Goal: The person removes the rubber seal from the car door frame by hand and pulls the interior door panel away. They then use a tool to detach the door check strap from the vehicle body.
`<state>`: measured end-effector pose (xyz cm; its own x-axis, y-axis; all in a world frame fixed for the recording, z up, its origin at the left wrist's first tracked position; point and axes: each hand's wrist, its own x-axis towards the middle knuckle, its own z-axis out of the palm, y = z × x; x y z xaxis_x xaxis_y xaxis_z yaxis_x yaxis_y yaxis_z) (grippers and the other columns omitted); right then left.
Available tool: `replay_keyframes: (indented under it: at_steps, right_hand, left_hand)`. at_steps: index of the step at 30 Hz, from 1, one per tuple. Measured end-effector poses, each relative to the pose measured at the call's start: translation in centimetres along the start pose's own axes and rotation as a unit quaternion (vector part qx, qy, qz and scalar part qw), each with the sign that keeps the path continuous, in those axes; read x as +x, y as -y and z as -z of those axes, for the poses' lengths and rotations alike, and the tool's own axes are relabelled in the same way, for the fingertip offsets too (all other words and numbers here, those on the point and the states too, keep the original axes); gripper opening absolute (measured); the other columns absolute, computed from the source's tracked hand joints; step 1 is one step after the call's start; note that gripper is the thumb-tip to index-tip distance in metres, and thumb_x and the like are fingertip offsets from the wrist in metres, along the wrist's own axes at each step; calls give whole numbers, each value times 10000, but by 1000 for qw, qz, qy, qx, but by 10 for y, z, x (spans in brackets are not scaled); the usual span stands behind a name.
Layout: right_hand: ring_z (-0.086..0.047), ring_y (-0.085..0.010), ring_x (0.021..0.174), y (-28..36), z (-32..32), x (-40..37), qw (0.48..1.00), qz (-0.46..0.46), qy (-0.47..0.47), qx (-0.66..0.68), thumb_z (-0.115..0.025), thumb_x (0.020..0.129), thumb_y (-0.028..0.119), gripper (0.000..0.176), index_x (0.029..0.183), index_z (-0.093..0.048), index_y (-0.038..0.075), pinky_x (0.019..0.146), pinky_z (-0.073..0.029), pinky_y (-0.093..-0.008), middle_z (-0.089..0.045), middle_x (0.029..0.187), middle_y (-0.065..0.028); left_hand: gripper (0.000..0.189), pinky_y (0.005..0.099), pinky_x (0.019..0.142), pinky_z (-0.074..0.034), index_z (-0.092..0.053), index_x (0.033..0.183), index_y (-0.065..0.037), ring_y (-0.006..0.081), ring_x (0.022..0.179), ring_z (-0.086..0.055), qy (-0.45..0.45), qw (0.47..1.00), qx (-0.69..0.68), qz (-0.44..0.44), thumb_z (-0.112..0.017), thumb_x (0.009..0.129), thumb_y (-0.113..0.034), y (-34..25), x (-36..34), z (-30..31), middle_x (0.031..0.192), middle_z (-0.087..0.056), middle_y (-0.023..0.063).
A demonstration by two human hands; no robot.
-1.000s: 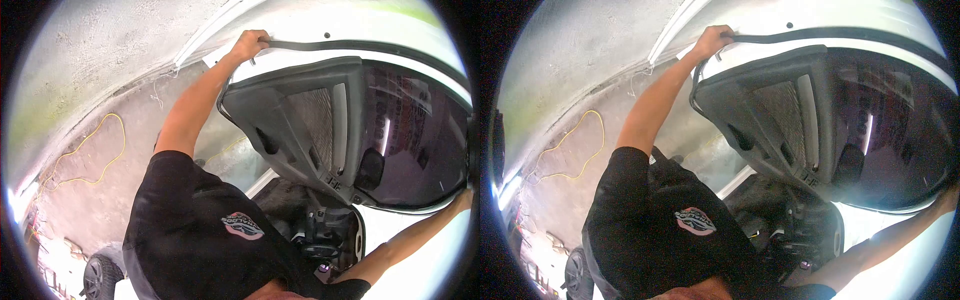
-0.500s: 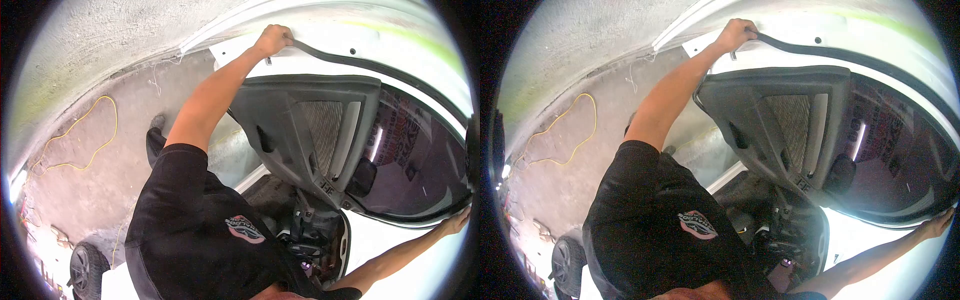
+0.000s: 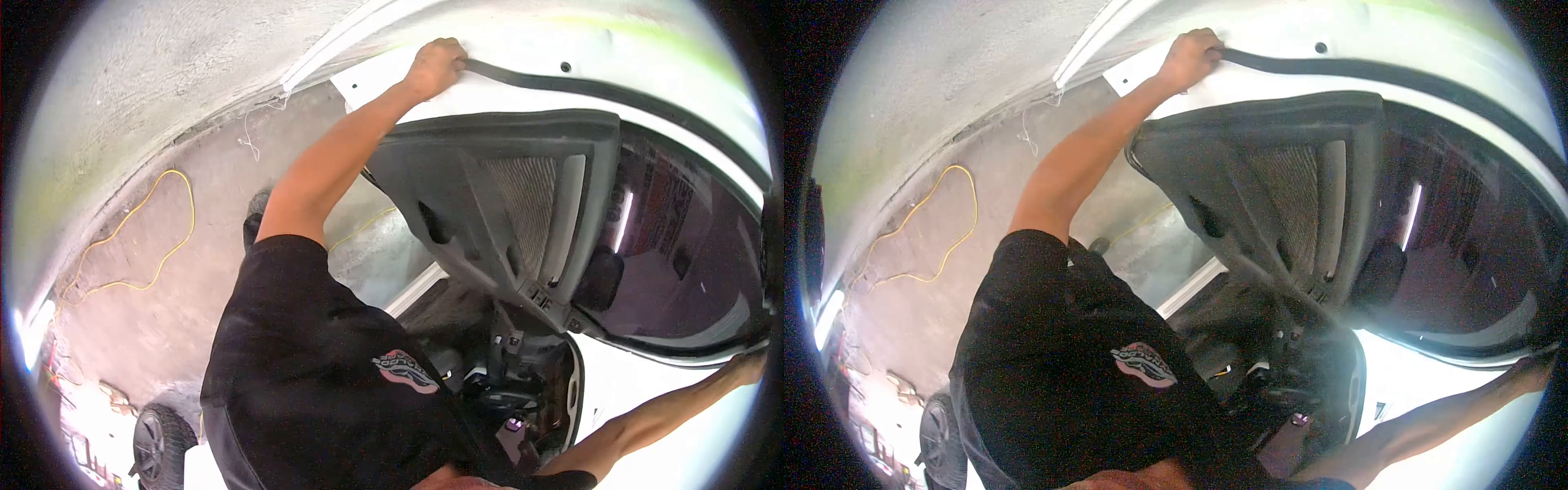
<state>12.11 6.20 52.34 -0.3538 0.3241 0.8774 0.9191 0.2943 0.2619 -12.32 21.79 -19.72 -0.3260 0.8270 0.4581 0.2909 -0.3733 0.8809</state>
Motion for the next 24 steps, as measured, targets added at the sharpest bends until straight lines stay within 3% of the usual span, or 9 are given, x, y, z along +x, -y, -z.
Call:
replay_keyframes:
  at_steps: [6,9,11,12,14,15,17,19,24]
  right_hand:
    - [-595,-331,1035,30,-14,-21,1000,-14,-1,9,-617,952,321,514,1239,-564,-102,905,-479,-449,-598,1168,-253]
    - [-525,-391,1258,84,-22,-72,955,152,1,-254,-628,949,444,726,1427,-390,-48,1057,-446,-507,-488,1366,-312]
    - [-454,-388,1344,72,-26,-106,944,308,-8,-115,-635,950,434,714,1448,-394,-17,1088,-414,-549,-422,1449,-294]
    - [-426,-395,1368,105,-44,-151,948,312,-33,-48,-629,934,498,805,1499,-333,7,1117,-342,-614,-229,1588,-201]
    - [-636,-326,1105,105,-52,-297,967,111,191,129,-646,878,142,327,1174,-692,10,938,-516,-492,-654,1219,-179]
    - [-616,-328,1148,158,-61,-332,863,122,481,95,-636,854,95,393,1243,-654,43,965,-487,-498,-631,1279,-169]
    - [-578,-389,1150,187,-105,-477,715,-57,605,346,-703,851,166,452,1278,-601,60,1014,-433,-465,-631,1216,-192]
    - [-572,-401,1153,194,-120,-647,539,-169,718,407,-688,879,187,467,1308,-577,40,993,-463,-454,-617,1238,-219]
    - [-637,-405,1008,269,-39,-942,434,42,762,479,-696,853,157,257,1079,-656,41,838,-521,-462,-635,1130,-206]
  left_hand:
    - [239,382,901,-506,-727,1045,-30,299,1021,-650,68,990,-76,99,-710,844,-158,0,-1,18,1048,-692,142]
    - [318,408,921,-494,-682,1167,-25,343,1049,-635,-6,981,-118,155,-662,880,-160,7,-53,38,1141,-650,209]
    - [307,450,922,-492,-666,1167,-7,391,1049,-619,-17,974,-47,219,-622,896,-143,45,-119,46,1160,-623,236]
    - [300,469,916,-490,-660,1163,-5,399,1058,-611,9,967,7,255,-615,906,-153,72,-166,50,1162,-620,238]
    - [272,510,887,-485,-676,1085,-20,437,1007,-624,234,923,180,248,-548,897,-170,103,-268,69,1061,-661,265]
    - [311,513,891,-494,-676,1119,-33,441,992,-636,347,883,176,261,-526,865,-132,118,-333,77,1031,-674,267]
    - [393,475,917,-520,-663,1187,-43,410,1078,-639,546,779,65,302,-520,824,-92,42,-370,124,1139,-656,275]
    - [407,533,956,-488,-667,1223,-67,393,1156,-613,701,629,175,288,-581,834,-150,-10,-402,137,1231,-649,214]
    - [327,574,968,-424,-706,1141,-79,331,1190,-571,722,565,352,191,-600,874,-236,-57,-458,158,1185,-673,130]
